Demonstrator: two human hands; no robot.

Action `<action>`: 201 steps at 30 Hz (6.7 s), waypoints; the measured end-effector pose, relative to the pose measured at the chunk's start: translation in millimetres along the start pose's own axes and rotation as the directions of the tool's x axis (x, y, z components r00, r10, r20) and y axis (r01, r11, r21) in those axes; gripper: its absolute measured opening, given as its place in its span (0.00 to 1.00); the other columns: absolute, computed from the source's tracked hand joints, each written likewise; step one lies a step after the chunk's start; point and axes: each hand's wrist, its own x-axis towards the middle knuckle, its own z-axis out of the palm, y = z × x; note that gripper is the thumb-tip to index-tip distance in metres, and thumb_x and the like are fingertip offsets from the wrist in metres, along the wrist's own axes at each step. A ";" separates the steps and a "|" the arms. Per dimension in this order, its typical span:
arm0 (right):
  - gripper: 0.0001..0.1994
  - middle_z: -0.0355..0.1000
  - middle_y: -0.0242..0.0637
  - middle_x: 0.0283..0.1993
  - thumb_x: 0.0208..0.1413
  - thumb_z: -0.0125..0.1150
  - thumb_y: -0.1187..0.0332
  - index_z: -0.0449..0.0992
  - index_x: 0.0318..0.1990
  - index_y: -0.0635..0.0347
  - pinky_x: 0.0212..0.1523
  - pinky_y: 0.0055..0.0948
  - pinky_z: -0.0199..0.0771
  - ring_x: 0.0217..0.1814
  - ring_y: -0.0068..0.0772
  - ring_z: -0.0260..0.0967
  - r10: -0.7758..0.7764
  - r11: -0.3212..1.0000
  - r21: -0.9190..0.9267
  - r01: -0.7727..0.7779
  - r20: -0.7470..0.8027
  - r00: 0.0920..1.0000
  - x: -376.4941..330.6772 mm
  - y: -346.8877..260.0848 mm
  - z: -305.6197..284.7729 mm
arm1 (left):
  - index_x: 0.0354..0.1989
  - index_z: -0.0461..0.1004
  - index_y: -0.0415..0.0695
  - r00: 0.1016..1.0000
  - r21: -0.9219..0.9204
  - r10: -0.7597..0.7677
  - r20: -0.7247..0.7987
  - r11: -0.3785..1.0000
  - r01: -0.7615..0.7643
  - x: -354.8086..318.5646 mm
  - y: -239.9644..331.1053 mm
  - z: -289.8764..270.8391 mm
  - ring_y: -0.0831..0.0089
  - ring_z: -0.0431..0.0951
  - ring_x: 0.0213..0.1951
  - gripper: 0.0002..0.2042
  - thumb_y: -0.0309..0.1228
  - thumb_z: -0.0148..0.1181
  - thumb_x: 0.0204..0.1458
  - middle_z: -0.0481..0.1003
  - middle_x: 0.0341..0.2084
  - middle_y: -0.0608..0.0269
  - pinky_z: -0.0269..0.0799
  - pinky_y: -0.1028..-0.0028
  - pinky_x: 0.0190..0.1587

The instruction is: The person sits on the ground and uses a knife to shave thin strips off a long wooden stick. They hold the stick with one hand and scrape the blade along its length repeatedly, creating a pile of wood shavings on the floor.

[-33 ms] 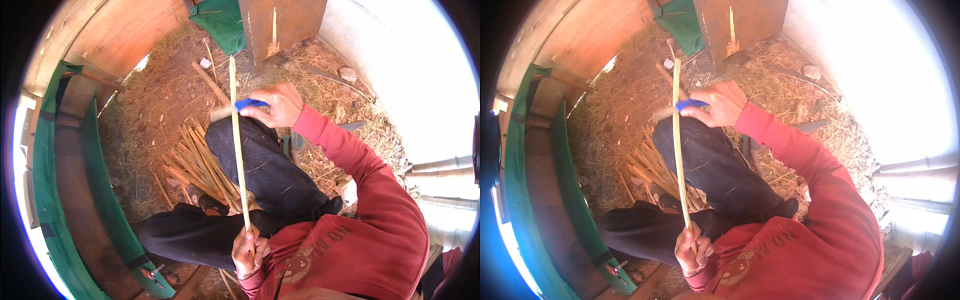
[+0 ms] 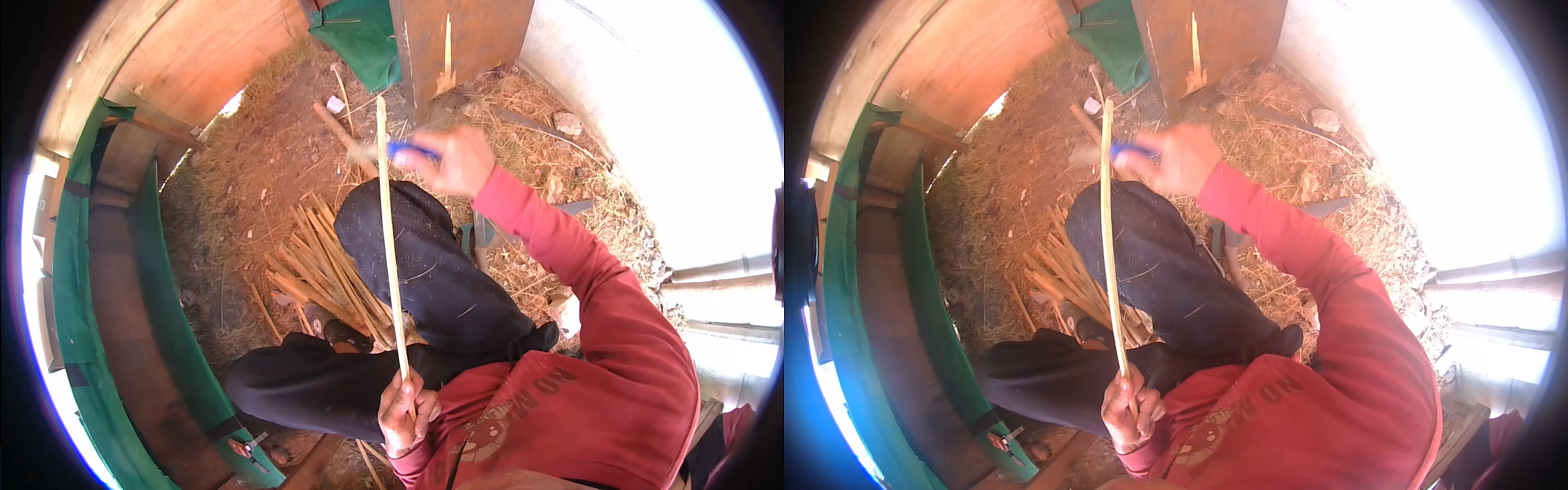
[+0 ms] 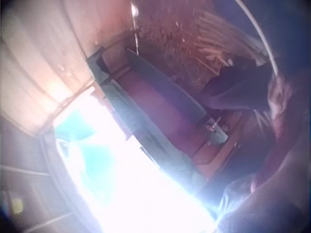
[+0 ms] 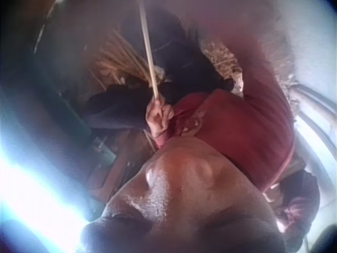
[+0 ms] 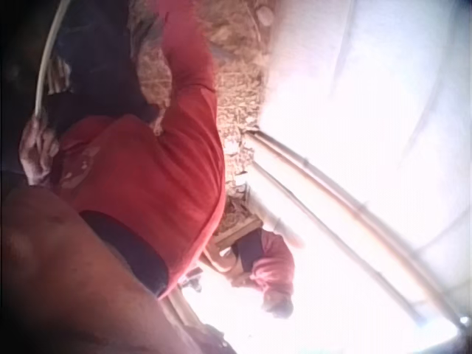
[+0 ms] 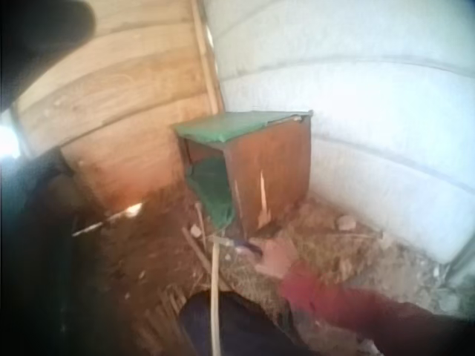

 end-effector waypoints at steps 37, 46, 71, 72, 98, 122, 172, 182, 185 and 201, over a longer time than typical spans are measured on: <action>0.19 0.71 0.41 0.17 0.59 0.61 0.47 0.83 0.34 0.53 0.22 0.41 0.68 0.18 0.46 0.71 -0.160 0.964 0.212 0.159 -0.014 0.987 -21.0 -3.5 -29.4 | 0.36 0.76 0.34 0.952 0.604 0.225 -0.208 0.795 -0.056 -5.3 1.6 2.3 0.89 0.53 0.13 0.20 0.39 0.44 0.70 0.59 0.09 0.76 0.45 0.80 0.18; 0.17 0.71 0.39 0.17 0.58 0.62 0.48 0.82 0.31 0.52 0.19 0.40 0.66 0.17 0.45 0.70 -0.140 0.977 0.150 0.150 -0.080 0.987 -20.1 -4.2 -19.6 | 0.36 0.77 0.35 0.930 0.683 0.281 -0.239 0.729 -0.044 -4.6 6.7 11.7 0.89 0.54 0.13 0.19 0.37 0.46 0.69 0.58 0.09 0.76 0.44 0.80 0.18; 0.18 0.69 0.41 0.16 0.58 0.63 0.48 0.82 0.32 0.54 0.19 0.39 0.66 0.16 0.46 0.68 -0.187 0.924 0.335 0.182 -0.019 0.982 -18.3 -16.5 -37.7 | 0.39 0.78 0.32 0.927 0.564 0.262 -0.270 0.823 -0.068 -6.5 1.2 5.2 0.89 0.53 0.13 0.18 0.38 0.50 0.68 0.59 0.09 0.77 0.44 0.81 0.18; 0.17 0.69 0.40 0.16 0.57 0.63 0.48 0.82 0.32 0.53 0.19 0.39 0.66 0.16 0.46 0.68 -0.213 0.935 0.292 0.201 0.008 0.977 -23.6 -20.5 -38.1 | 0.41 0.79 0.32 0.924 0.564 0.275 -0.267 0.822 -0.081 -5.6 0.3 5.0 0.89 0.53 0.14 0.17 0.37 0.51 0.67 0.59 0.09 0.77 0.44 0.81 0.18; 0.20 0.68 0.37 0.13 0.54 0.65 0.43 0.85 0.35 0.51 0.17 0.38 0.62 0.12 0.41 0.63 -0.089 0.985 0.138 0.101 -0.090 0.992 -0.4 17.0 -10.9 | 0.41 0.79 0.32 0.878 0.622 0.355 -0.322 0.779 -0.087 3.3 -0.6 14.8 0.90 0.53 0.16 0.14 0.34 0.56 0.64 0.57 0.10 0.78 0.42 0.80 0.19; 0.18 0.70 0.38 0.16 0.57 0.63 0.46 0.84 0.35 0.51 0.20 0.40 0.65 0.16 0.44 0.67 -0.099 0.961 0.257 0.105 -0.037 0.994 -13.6 -4.2 -20.1 | 0.42 0.80 0.31 0.883 0.584 0.358 -0.303 0.802 -0.124 -9.4 -6.8 4.0 0.89 0.54 0.14 0.17 0.37 0.55 0.65 0.59 0.09 0.76 0.44 0.80 0.18; 0.17 0.77 0.39 0.24 0.54 0.67 0.50 0.83 0.35 0.54 0.22 0.37 0.71 0.20 0.43 0.73 -0.062 0.974 0.185 0.129 -0.327 0.943 29.6 24.5 17.1 | 0.21 0.63 0.44 0.968 -0.399 -0.149 0.200 0.890 0.220 5.0 -16.9 -35.8 0.82 0.50 0.05 0.27 0.48 0.35 0.70 0.54 0.05 0.73 0.45 0.78 0.09; 0.16 0.73 0.35 0.23 0.48 0.71 0.52 0.80 0.33 0.56 0.20 0.34 0.70 0.20 0.37 0.72 -0.329 0.943 -0.088 0.321 -0.400 0.856 61.8 56.6 24.7 | 0.23 0.61 0.47 0.949 -0.559 -0.100 0.298 0.788 0.259 8.0 -12.7 -29.8 0.83 0.49 0.05 0.25 0.47 0.33 0.71 0.52 0.05 0.76 0.42 0.79 0.09; 0.17 0.72 0.36 0.23 0.49 0.70 0.51 0.79 0.34 0.56 0.20 0.36 0.70 0.21 0.38 0.71 -0.438 0.898 -0.137 0.419 -0.379 0.815 69.3 67.1 9.0 | 0.23 0.62 0.47 0.944 -0.551 -0.121 0.308 0.786 0.281 6.6 -13.9 -32.0 0.84 0.48 0.05 0.25 0.48 0.34 0.71 0.52 0.05 0.76 0.40 0.79 0.10; 0.18 0.74 0.37 0.23 0.59 0.64 0.52 0.82 0.38 0.60 0.25 0.32 0.68 0.20 0.32 0.70 -0.042 0.887 0.460 0.039 -0.003 0.999 25.2 39.3 4.1 | 0.25 0.63 0.46 0.930 -0.610 -0.037 0.366 0.745 0.269 -1.5 -23.9 -45.7 0.82 0.51 0.05 0.25 0.46 0.30 0.71 0.54 0.05 0.76 0.45 0.78 0.10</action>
